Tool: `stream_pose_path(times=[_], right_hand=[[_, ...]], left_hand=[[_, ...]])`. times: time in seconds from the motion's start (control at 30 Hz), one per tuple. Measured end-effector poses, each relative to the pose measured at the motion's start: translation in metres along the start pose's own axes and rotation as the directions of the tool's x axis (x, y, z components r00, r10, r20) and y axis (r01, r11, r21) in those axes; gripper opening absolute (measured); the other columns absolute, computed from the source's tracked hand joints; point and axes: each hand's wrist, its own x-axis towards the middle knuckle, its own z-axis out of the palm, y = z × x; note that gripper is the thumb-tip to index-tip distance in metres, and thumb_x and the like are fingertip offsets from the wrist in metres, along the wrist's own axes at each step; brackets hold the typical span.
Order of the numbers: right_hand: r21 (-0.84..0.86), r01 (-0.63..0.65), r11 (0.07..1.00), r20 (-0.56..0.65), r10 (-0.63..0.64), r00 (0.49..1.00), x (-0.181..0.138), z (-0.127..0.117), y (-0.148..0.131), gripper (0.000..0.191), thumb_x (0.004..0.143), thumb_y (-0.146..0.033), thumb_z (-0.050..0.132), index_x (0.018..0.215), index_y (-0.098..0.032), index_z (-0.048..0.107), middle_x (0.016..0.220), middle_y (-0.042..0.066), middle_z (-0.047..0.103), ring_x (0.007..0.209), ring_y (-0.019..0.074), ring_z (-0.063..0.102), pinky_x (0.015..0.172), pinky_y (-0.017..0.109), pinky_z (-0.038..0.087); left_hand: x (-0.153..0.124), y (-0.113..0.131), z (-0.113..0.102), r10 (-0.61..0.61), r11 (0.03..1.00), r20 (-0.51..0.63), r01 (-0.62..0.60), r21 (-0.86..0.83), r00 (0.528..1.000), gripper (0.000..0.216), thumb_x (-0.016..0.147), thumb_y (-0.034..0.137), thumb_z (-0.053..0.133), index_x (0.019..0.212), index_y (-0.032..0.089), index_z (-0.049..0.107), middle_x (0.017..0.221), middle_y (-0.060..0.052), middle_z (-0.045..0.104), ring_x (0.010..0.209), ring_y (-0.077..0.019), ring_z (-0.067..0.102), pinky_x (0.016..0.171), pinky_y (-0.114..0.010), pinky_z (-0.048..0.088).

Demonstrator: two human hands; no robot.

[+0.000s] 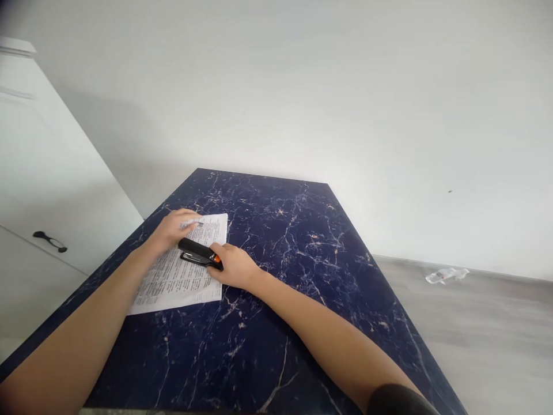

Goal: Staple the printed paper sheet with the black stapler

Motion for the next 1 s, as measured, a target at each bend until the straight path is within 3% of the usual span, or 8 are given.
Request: stream_pose_path(times=[0.07,0.17,0.37,0.57,0.7,0.87,1.0], right_hand=[[-0.001,0.001,1.000,-0.005,-0.001,1.000,0.000,0.000,0.000,0.022,0.091,-0.031,0.065,0.107,-0.021,0.054,0.086,0.001,0.060,0.071,0.0159,0.054,0.064,0.025,0.040],[0.001,0.000,1.000,0.001,0.000,1.000,-0.005,-0.003,0.000,0.022,0.091,-0.031,0.066,0.107,-0.021,0.055,0.085,0.001,0.058,0.069,0.0151,0.052,0.062,0.025,0.038],[0.033,-0.007,0.999,0.013,0.007,1.000,-0.027,-0.014,0.002,0.023,0.091,-0.029,0.066,0.109,-0.020,0.055,0.086,0.001,0.056,0.071,0.0148,0.052,0.063,0.026,0.038],[0.074,0.006,0.997,0.039,-0.009,0.999,-0.052,-0.020,-0.004,0.025,0.089,-0.026,0.067,0.111,-0.020,0.056,0.090,0.003,0.059,0.079,0.0178,0.056,0.067,0.027,0.042],[0.106,0.013,0.994,0.048,-0.019,0.999,-0.071,-0.020,-0.016,0.026,0.088,-0.024,0.068,0.112,-0.020,0.057,0.089,0.003,0.059,0.081,0.0190,0.057,0.067,0.028,0.044],[0.160,0.013,0.987,0.025,-0.017,1.000,-0.082,-0.017,-0.022,0.028,0.087,-0.021,0.067,0.113,-0.020,0.059,0.090,0.003,0.061,0.084,0.0193,0.058,0.068,0.028,0.046],[0.162,0.029,0.986,0.022,-0.033,0.999,-0.081,-0.014,-0.021,0.030,0.086,-0.021,0.067,0.115,-0.020,0.059,0.092,0.003,0.063,0.087,0.0200,0.059,0.067,0.027,0.047]], left_hand=[[0.003,0.007,0.005,0.058,0.998,0.104,-0.060,0.020,0.993,0.038,0.093,0.042,0.053,0.113,0.024,0.079,0.129,-0.009,0.072,0.117,-0.0326,0.063,0.106,-0.047,0.045],[0.005,0.002,0.010,0.022,0.998,0.101,-0.027,0.053,0.995,0.033,0.091,0.036,0.052,0.103,0.023,0.081,0.114,-0.009,0.076,0.109,-0.0308,0.066,0.100,-0.044,0.049],[-0.002,-0.028,0.001,-0.149,0.989,-0.122,0.146,-0.033,0.981,0.032,0.088,0.029,0.054,0.101,0.022,0.081,0.108,-0.008,0.080,0.101,-0.0283,0.072,0.099,-0.038,0.052],[-0.002,-0.007,0.004,-0.123,0.992,-0.302,0.105,-0.075,0.945,0.033,0.092,0.025,0.056,0.114,0.023,0.080,0.118,-0.005,0.079,0.111,-0.0264,0.071,0.107,-0.036,0.050],[0.003,-0.003,0.010,-0.144,0.989,-0.255,0.147,-0.009,0.956,0.036,0.093,0.020,0.055,0.118,0.026,0.080,0.124,-0.005,0.077,0.117,-0.0287,0.070,0.107,-0.041,0.051],[0.005,-0.012,0.015,-0.142,0.990,-0.022,0.142,0.001,0.990,0.040,0.093,0.014,0.051,0.115,0.027,0.081,0.130,-0.004,0.075,0.128,-0.0299,0.065,0.113,-0.045,0.048],[0.004,-0.015,0.015,-0.158,0.987,-0.087,0.156,-0.024,0.984,0.040,0.092,0.018,0.054,0.122,0.025,0.078,0.132,-0.005,0.073,0.125,-0.0299,0.067,0.112,-0.045,0.049]])
